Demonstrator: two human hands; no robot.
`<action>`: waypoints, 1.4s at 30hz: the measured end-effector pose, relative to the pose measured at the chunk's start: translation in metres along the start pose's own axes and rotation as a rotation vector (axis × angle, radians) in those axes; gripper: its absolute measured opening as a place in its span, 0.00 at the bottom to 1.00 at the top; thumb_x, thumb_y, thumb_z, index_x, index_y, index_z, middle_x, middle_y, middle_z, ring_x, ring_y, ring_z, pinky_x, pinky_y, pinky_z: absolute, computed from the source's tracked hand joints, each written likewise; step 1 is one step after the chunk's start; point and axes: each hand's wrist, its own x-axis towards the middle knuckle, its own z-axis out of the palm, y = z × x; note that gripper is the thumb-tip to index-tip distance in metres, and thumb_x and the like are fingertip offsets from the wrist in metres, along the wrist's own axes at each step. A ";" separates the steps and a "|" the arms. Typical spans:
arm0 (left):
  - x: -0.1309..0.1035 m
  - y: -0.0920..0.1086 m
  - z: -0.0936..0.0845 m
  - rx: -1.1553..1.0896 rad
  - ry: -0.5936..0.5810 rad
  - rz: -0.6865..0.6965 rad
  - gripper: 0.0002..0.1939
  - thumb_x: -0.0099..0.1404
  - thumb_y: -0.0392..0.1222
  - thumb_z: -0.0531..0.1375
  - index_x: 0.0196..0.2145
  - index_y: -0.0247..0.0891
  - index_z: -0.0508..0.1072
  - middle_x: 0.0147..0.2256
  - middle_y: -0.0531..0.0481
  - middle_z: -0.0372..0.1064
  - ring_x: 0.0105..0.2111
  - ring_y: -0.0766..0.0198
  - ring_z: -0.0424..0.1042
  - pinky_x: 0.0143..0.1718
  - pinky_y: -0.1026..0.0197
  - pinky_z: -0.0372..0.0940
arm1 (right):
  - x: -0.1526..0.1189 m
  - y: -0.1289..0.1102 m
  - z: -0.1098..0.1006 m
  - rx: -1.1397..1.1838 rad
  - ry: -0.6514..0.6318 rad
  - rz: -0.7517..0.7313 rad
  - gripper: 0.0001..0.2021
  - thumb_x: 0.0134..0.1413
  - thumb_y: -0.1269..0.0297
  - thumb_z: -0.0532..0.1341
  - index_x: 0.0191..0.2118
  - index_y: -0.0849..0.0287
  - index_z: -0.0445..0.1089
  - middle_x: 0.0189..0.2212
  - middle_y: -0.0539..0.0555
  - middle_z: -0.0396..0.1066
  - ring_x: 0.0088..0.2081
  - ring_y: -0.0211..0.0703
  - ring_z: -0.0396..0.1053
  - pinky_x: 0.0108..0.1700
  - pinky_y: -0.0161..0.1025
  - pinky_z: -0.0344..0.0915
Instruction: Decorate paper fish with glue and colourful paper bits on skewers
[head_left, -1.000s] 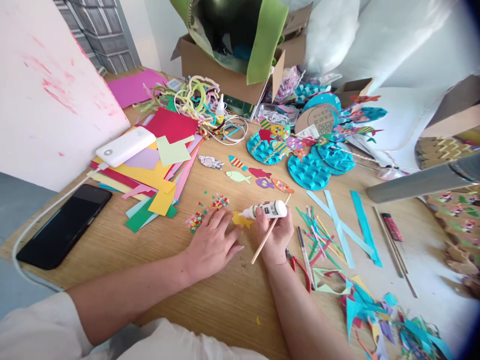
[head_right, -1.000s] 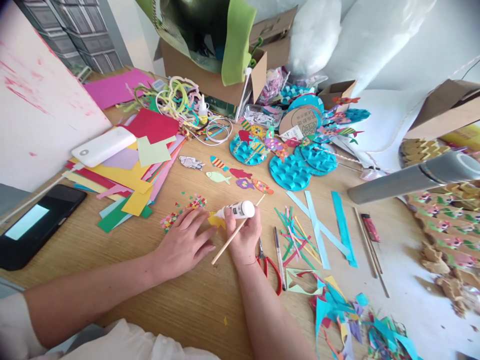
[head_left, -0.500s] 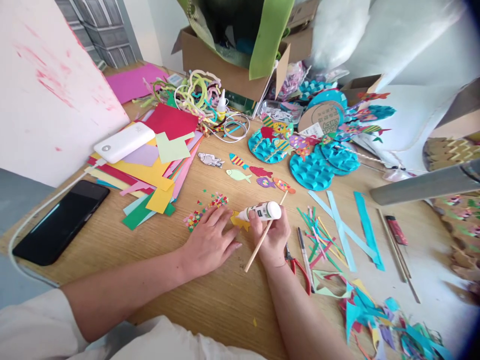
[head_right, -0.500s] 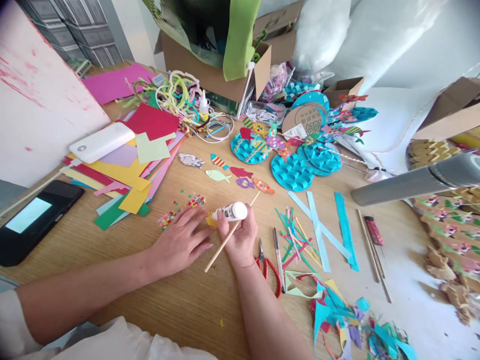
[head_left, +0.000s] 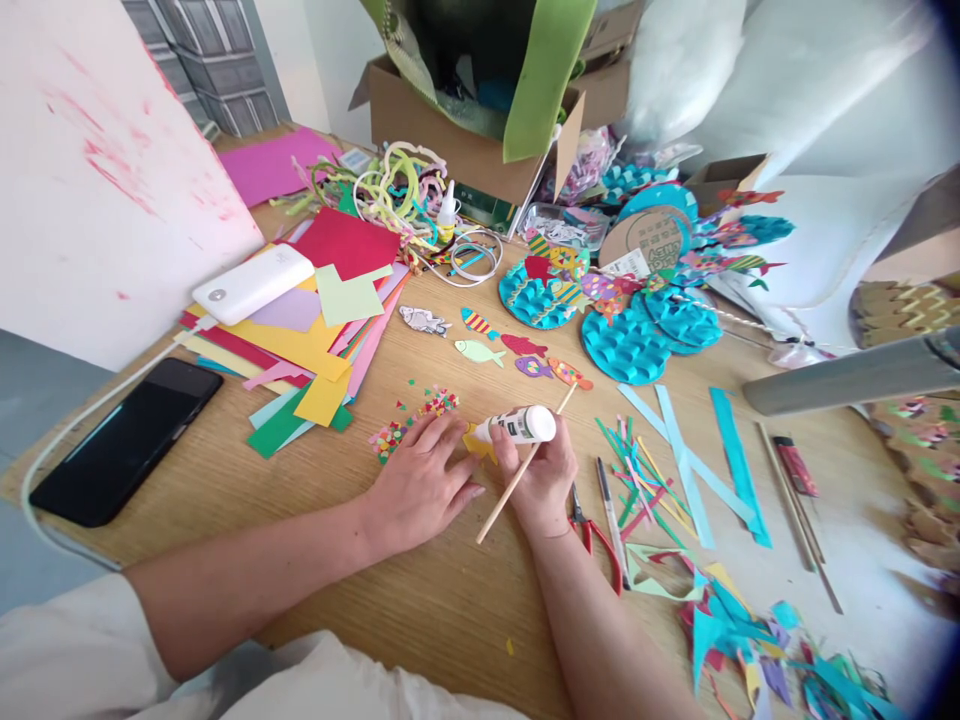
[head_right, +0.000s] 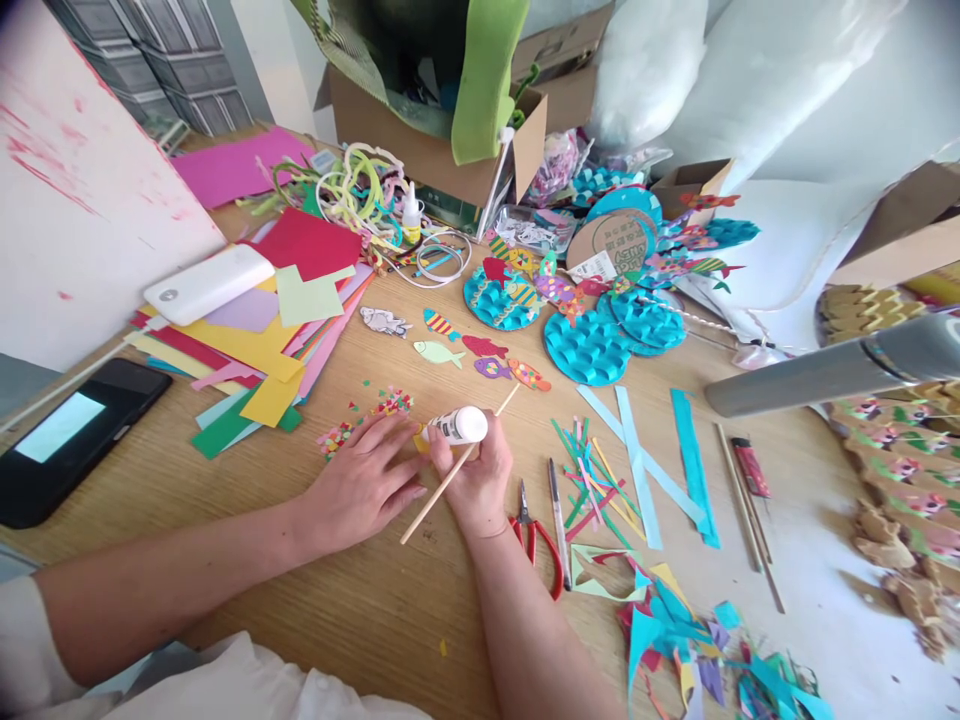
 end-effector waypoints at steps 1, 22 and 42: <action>0.000 0.000 0.000 -0.003 -0.001 0.000 0.16 0.68 0.48 0.55 0.48 0.38 0.73 0.54 0.37 0.63 0.60 0.47 0.56 0.60 0.42 0.54 | 0.000 0.000 0.000 0.001 -0.004 -0.001 0.11 0.49 0.59 0.66 0.34 0.56 0.64 0.26 0.47 0.69 0.27 0.37 0.68 0.30 0.35 0.66; 0.001 0.001 -0.003 -0.025 -0.026 -0.017 0.17 0.69 0.48 0.54 0.50 0.38 0.71 0.54 0.39 0.64 0.60 0.48 0.56 0.60 0.42 0.54 | 0.000 -0.003 0.001 -0.006 -0.040 -0.038 0.10 0.51 0.59 0.65 0.34 0.56 0.65 0.27 0.47 0.69 0.28 0.38 0.68 0.31 0.36 0.66; 0.000 0.000 0.000 0.006 -0.027 -0.009 0.17 0.69 0.48 0.53 0.48 0.37 0.72 0.55 0.38 0.63 0.60 0.47 0.55 0.60 0.42 0.53 | -0.001 -0.004 0.000 -0.038 -0.032 -0.002 0.11 0.50 0.57 0.65 0.35 0.56 0.65 0.27 0.48 0.70 0.28 0.39 0.69 0.31 0.36 0.66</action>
